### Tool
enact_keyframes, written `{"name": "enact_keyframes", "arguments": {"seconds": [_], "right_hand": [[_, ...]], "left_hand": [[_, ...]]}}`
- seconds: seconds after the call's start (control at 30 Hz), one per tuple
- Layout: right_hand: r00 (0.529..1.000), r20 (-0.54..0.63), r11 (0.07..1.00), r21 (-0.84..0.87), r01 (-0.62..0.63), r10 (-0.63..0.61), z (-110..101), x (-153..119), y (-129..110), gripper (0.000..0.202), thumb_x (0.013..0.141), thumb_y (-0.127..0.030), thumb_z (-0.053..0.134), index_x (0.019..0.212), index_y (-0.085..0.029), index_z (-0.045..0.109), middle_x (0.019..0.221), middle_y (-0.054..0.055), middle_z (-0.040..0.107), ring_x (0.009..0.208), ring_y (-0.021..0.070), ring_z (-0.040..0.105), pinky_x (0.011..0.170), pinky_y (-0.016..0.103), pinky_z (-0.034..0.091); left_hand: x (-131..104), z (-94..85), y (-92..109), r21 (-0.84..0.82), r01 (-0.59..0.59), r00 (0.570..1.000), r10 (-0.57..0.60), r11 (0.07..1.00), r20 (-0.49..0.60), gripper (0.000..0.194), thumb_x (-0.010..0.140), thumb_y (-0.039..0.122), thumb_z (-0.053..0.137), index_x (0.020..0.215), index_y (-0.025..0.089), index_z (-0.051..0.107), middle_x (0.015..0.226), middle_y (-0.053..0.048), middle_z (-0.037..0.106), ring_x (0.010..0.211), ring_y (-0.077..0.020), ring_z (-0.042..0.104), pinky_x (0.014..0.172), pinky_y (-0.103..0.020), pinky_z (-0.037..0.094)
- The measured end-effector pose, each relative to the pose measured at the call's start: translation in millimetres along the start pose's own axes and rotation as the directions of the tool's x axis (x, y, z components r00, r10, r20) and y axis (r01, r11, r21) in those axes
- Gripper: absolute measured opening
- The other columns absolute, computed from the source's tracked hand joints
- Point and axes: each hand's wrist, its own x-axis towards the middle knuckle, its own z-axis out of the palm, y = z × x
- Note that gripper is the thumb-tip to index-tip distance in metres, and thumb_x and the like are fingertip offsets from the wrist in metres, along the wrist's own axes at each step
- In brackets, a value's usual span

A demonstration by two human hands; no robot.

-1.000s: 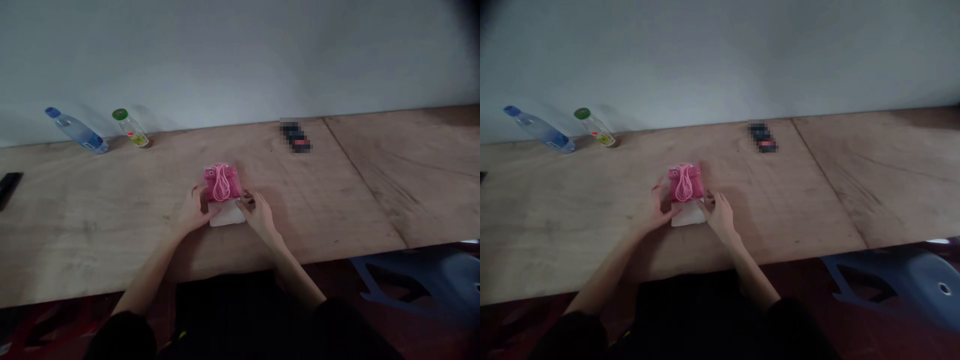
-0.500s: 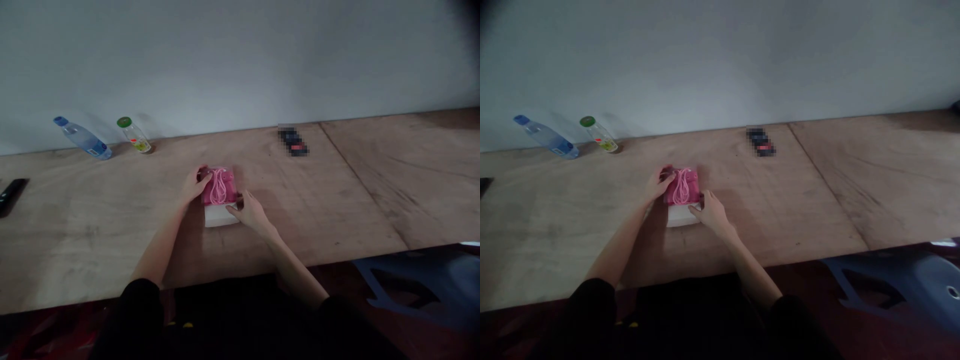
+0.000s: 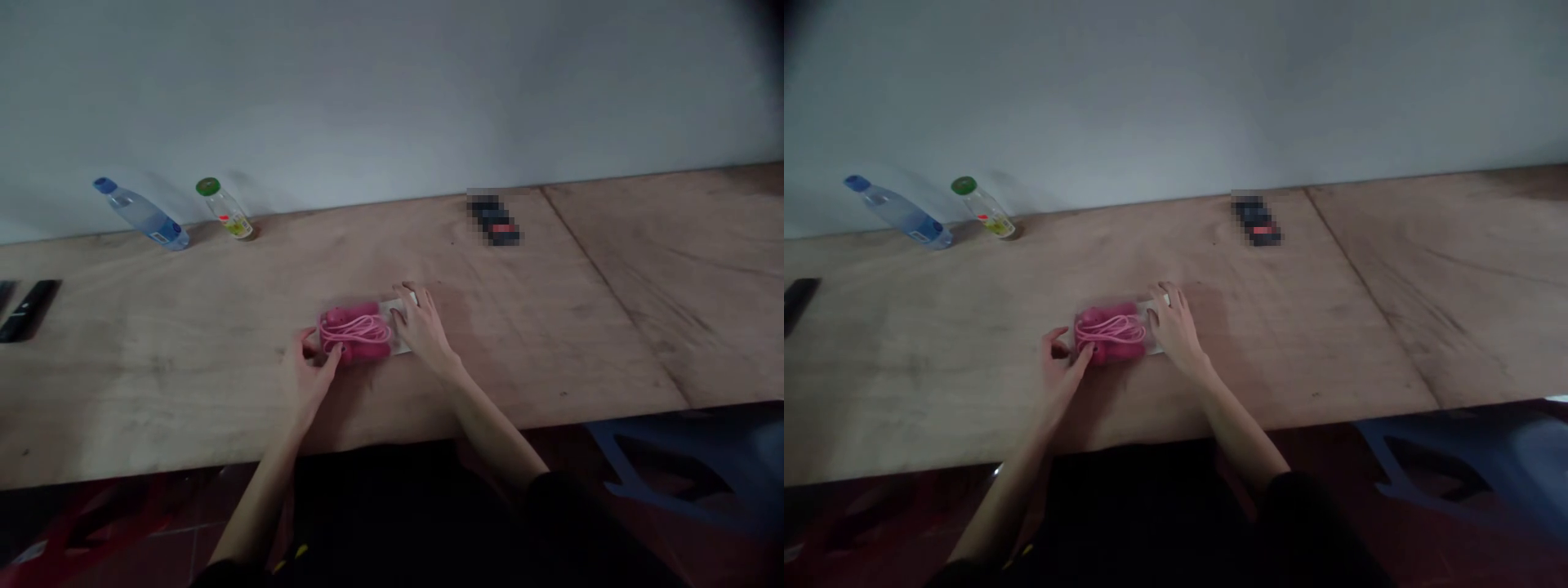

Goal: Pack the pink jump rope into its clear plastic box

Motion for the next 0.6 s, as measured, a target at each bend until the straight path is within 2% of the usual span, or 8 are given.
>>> {"name": "enact_keyframes", "arguments": {"seconds": [0.07, 0.1, 0.17, 0.27, 0.33, 0.4, 0.5, 0.6], "right_hand": [[1.0, -0.006, 1.0, 0.029, -0.009, 0.009, 1, -3, -1, 0.05, 0.098, -0.016, 0.057, 0.148, -0.023, 0.061, 0.149, 0.018, 0.061, 0.14, 0.0378, 0.057, 0.119, 0.063, 0.049], [1.0, -0.002, 0.999, 0.038, -0.007, 0.007, 0, -5, 0, 0.046, 0.099, -0.018, 0.058, 0.145, -0.024, 0.063, 0.145, 0.018, 0.063, 0.138, 0.0378, 0.059, 0.118, 0.063, 0.05], [1.0, 0.028, 0.998, 0.056, 0.013, -0.015, -2, -10, 2, 0.037, 0.101, -0.021, 0.057, 0.136, -0.024, 0.069, 0.138, 0.017, 0.067, 0.133, 0.0369, 0.063, 0.117, 0.061, 0.051], [0.995, 0.082, 0.993, 0.108, 0.052, -0.061, -6, -18, 9, 0.031, 0.105, -0.025, 0.056, 0.131, -0.025, 0.073, 0.138, 0.016, 0.067, 0.129, 0.0334, 0.067, 0.116, 0.055, 0.055], [0.994, 0.086, 0.988, 0.147, 0.054, -0.067, -6, -21, 14, 0.033, 0.106, -0.028, 0.056, 0.135, -0.025, 0.072, 0.143, 0.015, 0.065, 0.132, 0.0318, 0.066, 0.117, 0.052, 0.055], [0.996, 0.066, 0.983, 0.177, 0.041, -0.054, -4, -24, 18, 0.035, 0.105, -0.029, 0.058, 0.137, -0.024, 0.071, 0.141, 0.016, 0.067, 0.131, 0.0313, 0.067, 0.117, 0.052, 0.055], [0.998, 0.046, 0.979, 0.203, 0.029, -0.04, 4, -26, 17, 0.032, 0.103, -0.029, 0.063, 0.132, -0.022, 0.074, 0.13, 0.016, 0.072, 0.125, 0.0323, 0.067, 0.115, 0.056, 0.055], [0.995, 0.071, 0.971, 0.234, 0.052, -0.071, 16, -31, 3, 0.029, 0.104, -0.029, 0.064, 0.129, -0.023, 0.076, 0.128, 0.015, 0.075, 0.126, 0.0322, 0.066, 0.117, 0.058, 0.052]], "left_hand": [[5, -3.0, 14, 0.056, -0.045, 0.995, 0.05, 0.997, -0.088, 0.056, 0.091, 0.057, 0.078, 0.135, 0.027, 0.062, 0.121, -0.01, 0.068, 0.118, -0.0318, 0.068, 0.108, -0.053, 0.056], [11, -4.9, 21, 0.075, -0.097, 0.991, 0.104, 0.992, -0.086, 0.055, 0.09, 0.055, 0.08, 0.134, 0.028, 0.063, 0.129, -0.011, 0.066, 0.126, -0.0326, 0.065, 0.113, -0.053, 0.054], [29, -8.7, 31, 0.091, -0.242, 0.97, 0.241, 0.966, 0.023, 0.061, 0.088, 0.054, 0.082, 0.139, 0.028, 0.062, 0.143, -0.013, 0.062, 0.139, -0.0342, 0.059, 0.12, -0.054, 0.049], [57, -9.9, 43, 0.112, -0.43, 0.883, 0.391, 0.896, 0.259, 0.088, 0.079, 0.062, 0.088, 0.152, 0.026, 0.055, 0.158, -0.017, 0.054, 0.153, -0.0402, 0.047, 0.129, -0.06, 0.037], [70, -5.9, 49, 0.134, -0.489, 0.827, 0.41, 0.862, 0.384, 0.111, 0.068, 0.069, 0.093, 0.159, 0.023, 0.049, 0.165, -0.021, 0.049, 0.159, -0.0459, 0.04, 0.133, -0.065, 0.028], [77, 0.1, 52, 0.152, -0.512, 0.79, 0.394, 0.845, 0.47, 0.126, 0.06, 0.075, 0.095, 0.162, 0.021, 0.045, 0.168, -0.024, 0.046, 0.16, -0.0496, 0.036, 0.133, -0.068, 0.023], [81, 5.3, 51, 0.155, -0.544, 0.744, 0.388, 0.825, 0.544, 0.132, 0.057, 0.078, 0.093, 0.164, 0.021, 0.042, 0.167, -0.024, 0.047, 0.157, -0.0505, 0.041, 0.132, -0.069, 0.023], [80, -1.2, 43, 0.181, -0.547, 0.741, 0.372, 0.817, 0.56, 0.129, 0.057, 0.077, 0.092, 0.162, 0.021, 0.044, 0.161, -0.022, 0.053, 0.149, -0.0492, 0.05, 0.132, -0.067, 0.024]]}}
